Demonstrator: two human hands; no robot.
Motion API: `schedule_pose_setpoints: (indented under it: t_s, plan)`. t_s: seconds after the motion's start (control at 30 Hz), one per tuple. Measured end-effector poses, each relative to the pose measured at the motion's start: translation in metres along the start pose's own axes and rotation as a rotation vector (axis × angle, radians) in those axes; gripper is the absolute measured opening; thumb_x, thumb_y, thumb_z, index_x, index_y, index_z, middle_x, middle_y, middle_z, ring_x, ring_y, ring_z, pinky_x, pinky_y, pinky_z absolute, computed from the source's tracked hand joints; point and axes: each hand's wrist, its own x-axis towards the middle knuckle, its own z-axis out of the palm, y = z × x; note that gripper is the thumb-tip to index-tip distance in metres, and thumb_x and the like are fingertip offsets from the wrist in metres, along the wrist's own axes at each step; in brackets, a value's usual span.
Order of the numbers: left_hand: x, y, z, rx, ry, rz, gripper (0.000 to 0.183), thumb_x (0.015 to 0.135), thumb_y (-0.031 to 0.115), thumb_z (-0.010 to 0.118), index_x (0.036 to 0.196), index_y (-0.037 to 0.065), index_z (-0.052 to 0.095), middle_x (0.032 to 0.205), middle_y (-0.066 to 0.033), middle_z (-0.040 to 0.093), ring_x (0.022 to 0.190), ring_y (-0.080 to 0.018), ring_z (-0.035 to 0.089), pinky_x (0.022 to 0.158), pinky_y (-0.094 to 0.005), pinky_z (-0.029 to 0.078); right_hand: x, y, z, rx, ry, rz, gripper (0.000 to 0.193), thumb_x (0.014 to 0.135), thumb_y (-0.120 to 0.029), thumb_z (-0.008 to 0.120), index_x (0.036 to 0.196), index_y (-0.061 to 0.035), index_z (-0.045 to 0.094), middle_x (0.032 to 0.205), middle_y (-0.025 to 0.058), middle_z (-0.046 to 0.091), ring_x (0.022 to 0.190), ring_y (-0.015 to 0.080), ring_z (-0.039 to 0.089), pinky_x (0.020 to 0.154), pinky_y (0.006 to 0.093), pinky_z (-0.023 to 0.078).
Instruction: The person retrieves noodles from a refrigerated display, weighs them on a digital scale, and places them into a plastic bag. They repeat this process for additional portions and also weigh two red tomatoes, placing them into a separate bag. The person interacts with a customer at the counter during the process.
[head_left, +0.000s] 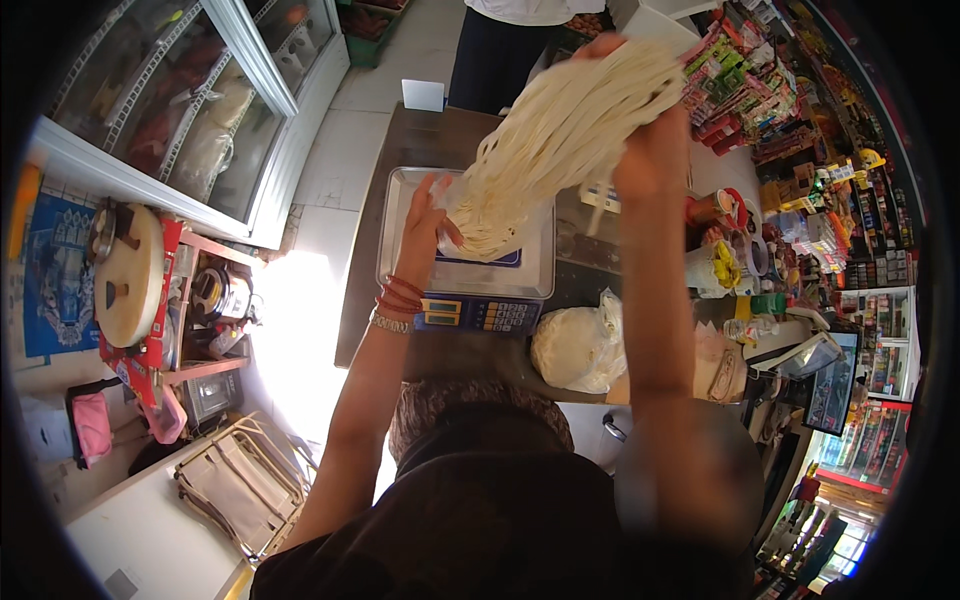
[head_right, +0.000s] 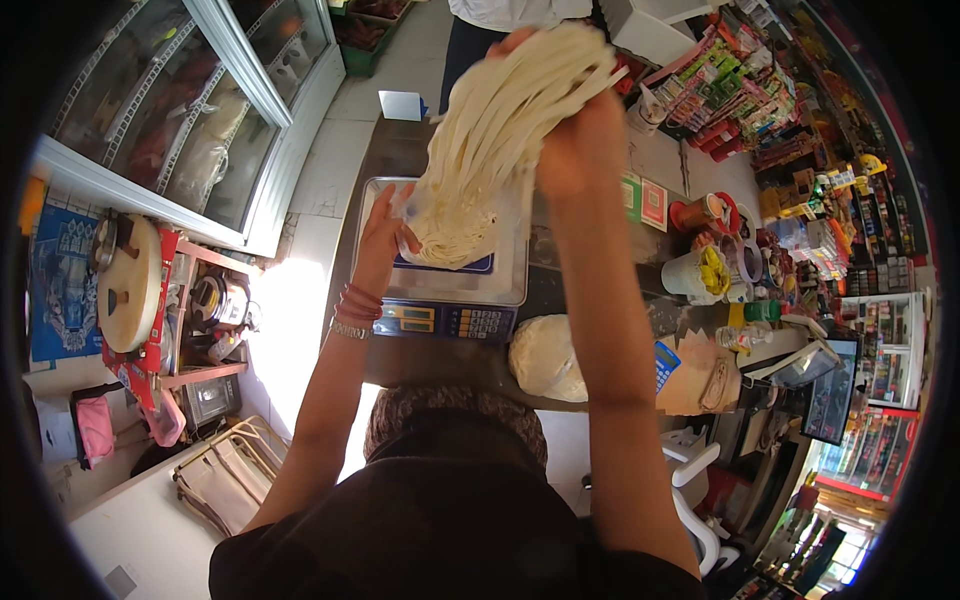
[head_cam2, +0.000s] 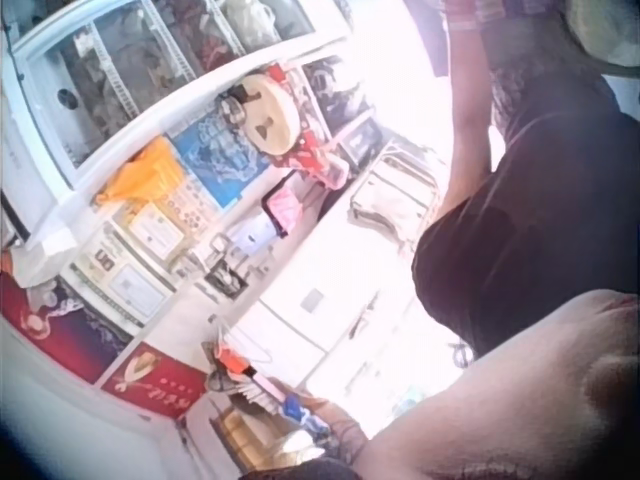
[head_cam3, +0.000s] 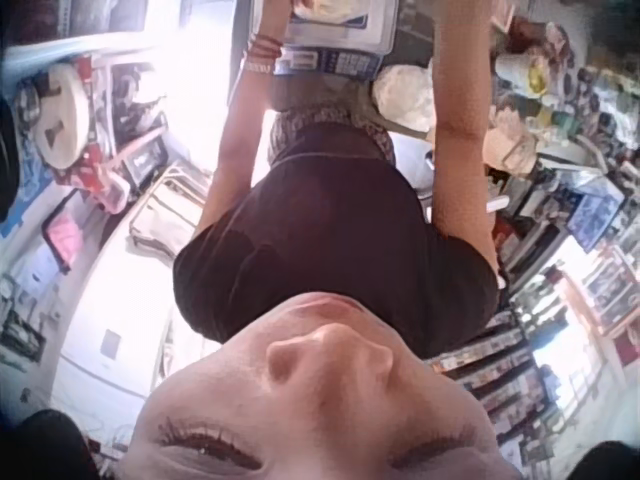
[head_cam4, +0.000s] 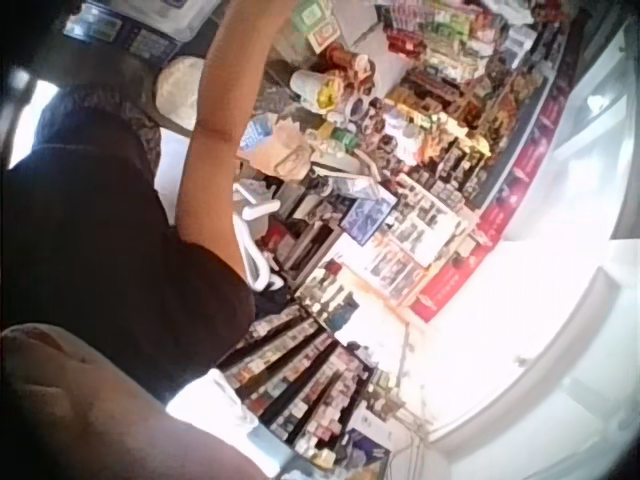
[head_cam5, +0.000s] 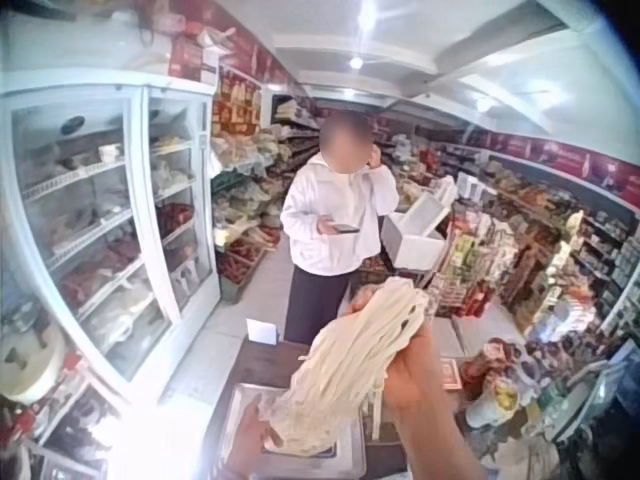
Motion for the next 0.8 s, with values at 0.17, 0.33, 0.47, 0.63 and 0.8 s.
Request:
schedule_pose_setpoints:
  t_s: [0.17, 0.33, 0.47, 0.63, 0.8]
  plan:
    - [-0.002, 0.01, 0.0, 0.129, -0.043, 0.116, 0.058, 0.094, 0.008, 0.03, 0.151, 0.007, 0.02, 0.149, -0.0176, 0.036, 0.062, -0.0092, 0.054, 0.064, -0.0229, 0.047, -0.068, 0.14, -0.087, -0.312, 0.414, 0.349, 0.025, 0.096, -0.021, 0.046, 0.108, -0.001, 0.055, 0.107, 0.0142, 0.061, 0.103, 0.0285, 0.059, 0.089, 0.039, 0.049]
    - [-0.012, 0.033, 0.004, 0.162, -0.07, 0.169, 0.06, 0.092, 0.003, 0.028, 0.151, 0.01, 0.021, 0.147, -0.0181, 0.04, 0.059, -0.0064, 0.051, 0.06, -0.0188, 0.045, -0.107, 0.157, -0.155, -1.842, 0.202, 0.516, 0.025, 0.084, -0.01, 0.059, 0.108, -0.0026, 0.057, 0.106, 0.0216, 0.062, 0.1, 0.0348, 0.062, 0.083, 0.0403, 0.052]
    - [-0.012, 0.029, -0.002, 0.221, -0.075, 0.169, 0.061, 0.091, -0.002, 0.031, 0.15, 0.01, 0.024, 0.14, -0.0181, 0.048, 0.06, -0.0057, 0.051, 0.061, -0.0189, 0.045, -0.114, 0.108, -0.168, -2.086, 0.133, 0.942, 0.025, 0.081, -0.008, 0.059, 0.105, -0.004, 0.06, 0.103, 0.0236, 0.063, 0.097, 0.0377, 0.062, 0.082, 0.0409, 0.052]
    - [-0.008, 0.033, 0.005, 0.521, -0.156, 0.18, 0.057, 0.093, 0.001, 0.039, 0.148, 0.008, 0.027, 0.126, -0.0149, 0.061, 0.08, -0.0111, 0.061, 0.081, -0.0254, 0.048, -0.136, 0.094, -0.169, -2.106, -0.001, 0.712, 0.027, 0.084, -0.013, 0.058, 0.11, -0.0031, 0.059, 0.11, 0.0212, 0.062, 0.099, 0.0377, 0.061, 0.085, 0.0422, 0.05]
    - [-0.031, 0.052, -0.009, 0.826, -0.018, 0.281, 0.052, 0.099, 0.014, 0.044, 0.147, 0.007, 0.028, 0.12, -0.0127, 0.063, 0.107, -0.0197, 0.06, 0.096, -0.0333, 0.043, -0.144, 0.065, -0.054, -1.913, 0.224, 0.483, 0.034, 0.088, -0.01, 0.056, 0.121, -0.0041, 0.055, 0.118, 0.0149, 0.06, 0.104, 0.0349, 0.06, 0.084, 0.0401, 0.051]
